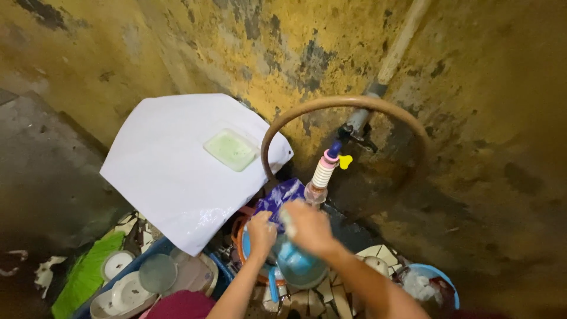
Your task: Washing and scrubbing plastic containers using a sponge and water from a tap in a wash area.
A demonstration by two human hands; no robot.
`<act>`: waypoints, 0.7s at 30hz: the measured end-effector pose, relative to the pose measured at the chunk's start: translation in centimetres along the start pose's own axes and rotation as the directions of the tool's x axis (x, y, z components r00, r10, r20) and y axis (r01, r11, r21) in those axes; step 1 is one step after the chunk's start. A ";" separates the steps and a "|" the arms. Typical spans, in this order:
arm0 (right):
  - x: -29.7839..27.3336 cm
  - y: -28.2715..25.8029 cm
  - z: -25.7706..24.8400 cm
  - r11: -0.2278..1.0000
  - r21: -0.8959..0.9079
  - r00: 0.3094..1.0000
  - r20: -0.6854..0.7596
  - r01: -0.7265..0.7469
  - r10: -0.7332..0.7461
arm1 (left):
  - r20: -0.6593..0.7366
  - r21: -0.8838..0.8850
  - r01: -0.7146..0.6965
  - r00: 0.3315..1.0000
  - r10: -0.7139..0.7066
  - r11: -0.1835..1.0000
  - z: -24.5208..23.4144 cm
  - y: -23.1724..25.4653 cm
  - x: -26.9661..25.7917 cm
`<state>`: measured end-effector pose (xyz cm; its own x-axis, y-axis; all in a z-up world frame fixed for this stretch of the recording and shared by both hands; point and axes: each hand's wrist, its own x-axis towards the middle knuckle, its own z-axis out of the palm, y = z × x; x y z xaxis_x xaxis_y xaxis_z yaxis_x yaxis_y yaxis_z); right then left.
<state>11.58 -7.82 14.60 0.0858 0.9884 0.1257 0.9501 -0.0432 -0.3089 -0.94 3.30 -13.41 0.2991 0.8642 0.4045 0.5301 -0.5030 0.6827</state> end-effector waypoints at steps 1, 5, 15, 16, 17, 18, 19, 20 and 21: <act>0.3 1.7 0.5 1.000 0.001 1.000 0.004 0.000 0.000 | 0.001 0.000 0.003 1.000 -0.003 1.000 0.4 -0.7 -0.2; 0.6 4.5 2.9 0.984 -0.065 0.986 0.021 0.164 -0.163 | -0.034 -0.060 -0.162 0.987 0.160 0.985 1.0 -1.1 0.1; 1.2 4.9 -0.2 0.987 0.133 0.977 0.204 -0.090 0.061 | 0.119 0.150 -0.217 0.972 0.200 0.965 -0.3 1.0 0.4; 0.8 4.1 1.2 0.987 0.134 0.978 0.201 -0.091 0.063 | 0.120 0.150 -0.220 0.972 0.203 0.964 0.1 0.2 0.6; 0.3 3.4 2.6 0.997 0.061 0.975 0.213 0.056 -0.068 | 0.093 0.100 -0.180 0.981 0.171 0.979 0.4 -0.7 0.7; -0.2 2.6 4.1 0.979 -0.010 0.952 0.234 0.204 -0.196 | 0.069 0.048 -0.140 0.988 0.136 0.989 0.8 -1.7 0.8; -0.7 2.0 3.5 0.978 -0.010 0.951 0.240 0.206 -0.198 | 0.068 0.047 -0.134 0.989 0.130 0.990 -0.9 0.3 1.3; -1.3 1.3 2.9 0.966 -0.018 0.962 0.092 0.259 -0.256 | 0.092 0.054 -0.055 0.994 0.050 0.997 -2.6 2.2 1.8; -1.6 0.6 2.3 0.951 -0.034 0.948 -0.064 0.309 -0.310 | 0.115 0.064 0.017 0.993 -0.024 0.998 -4.4 4.0 2.7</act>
<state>11.30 -9.10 12.02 -0.1944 0.9415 0.2753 0.9398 0.2592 -0.2228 -1.51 3.56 -6.94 0.3751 0.8718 0.3152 0.5847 -0.4863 0.6493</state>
